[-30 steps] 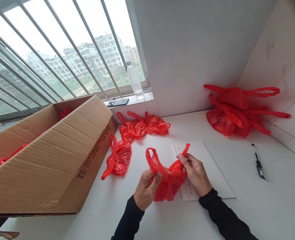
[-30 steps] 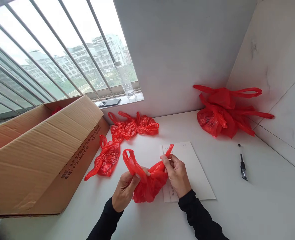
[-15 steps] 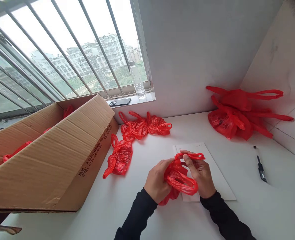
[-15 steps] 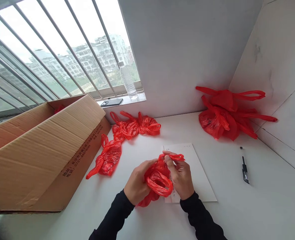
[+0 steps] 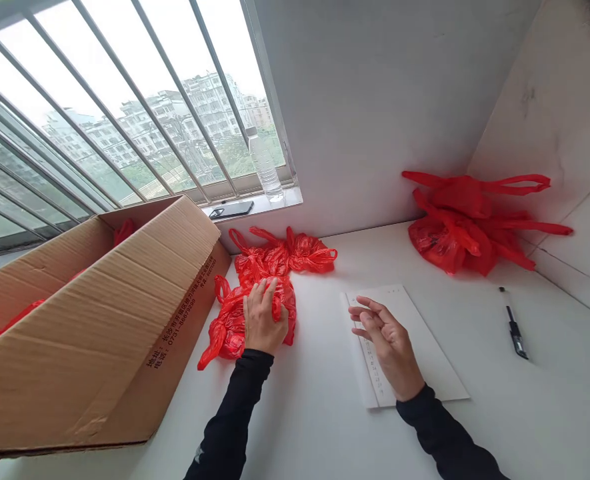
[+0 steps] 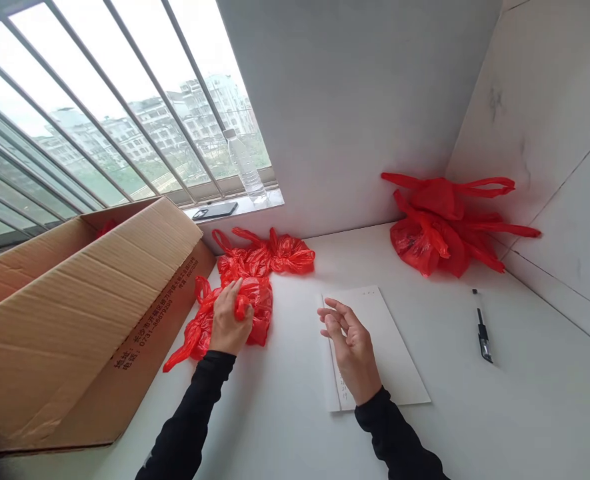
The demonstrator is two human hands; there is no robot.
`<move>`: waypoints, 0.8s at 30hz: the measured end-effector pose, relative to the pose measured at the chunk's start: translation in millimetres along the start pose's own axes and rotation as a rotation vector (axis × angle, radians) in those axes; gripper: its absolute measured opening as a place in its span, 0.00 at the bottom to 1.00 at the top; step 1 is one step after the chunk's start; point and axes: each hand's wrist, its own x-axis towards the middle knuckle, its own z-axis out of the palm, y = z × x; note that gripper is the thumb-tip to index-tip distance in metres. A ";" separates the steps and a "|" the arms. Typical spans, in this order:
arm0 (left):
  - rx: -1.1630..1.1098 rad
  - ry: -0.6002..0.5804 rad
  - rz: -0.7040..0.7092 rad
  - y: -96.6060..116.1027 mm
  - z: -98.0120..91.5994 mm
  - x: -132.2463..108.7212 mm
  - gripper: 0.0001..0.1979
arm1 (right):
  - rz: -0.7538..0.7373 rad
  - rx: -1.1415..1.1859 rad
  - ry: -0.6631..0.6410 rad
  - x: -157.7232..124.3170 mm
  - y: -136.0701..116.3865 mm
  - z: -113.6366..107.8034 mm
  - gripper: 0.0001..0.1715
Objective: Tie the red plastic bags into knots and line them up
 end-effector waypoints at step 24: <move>0.464 -0.361 0.258 42.7 82.8 47.9 0.32 | 0.111 -0.030 0.036 7.1 17.4 -3.6 0.23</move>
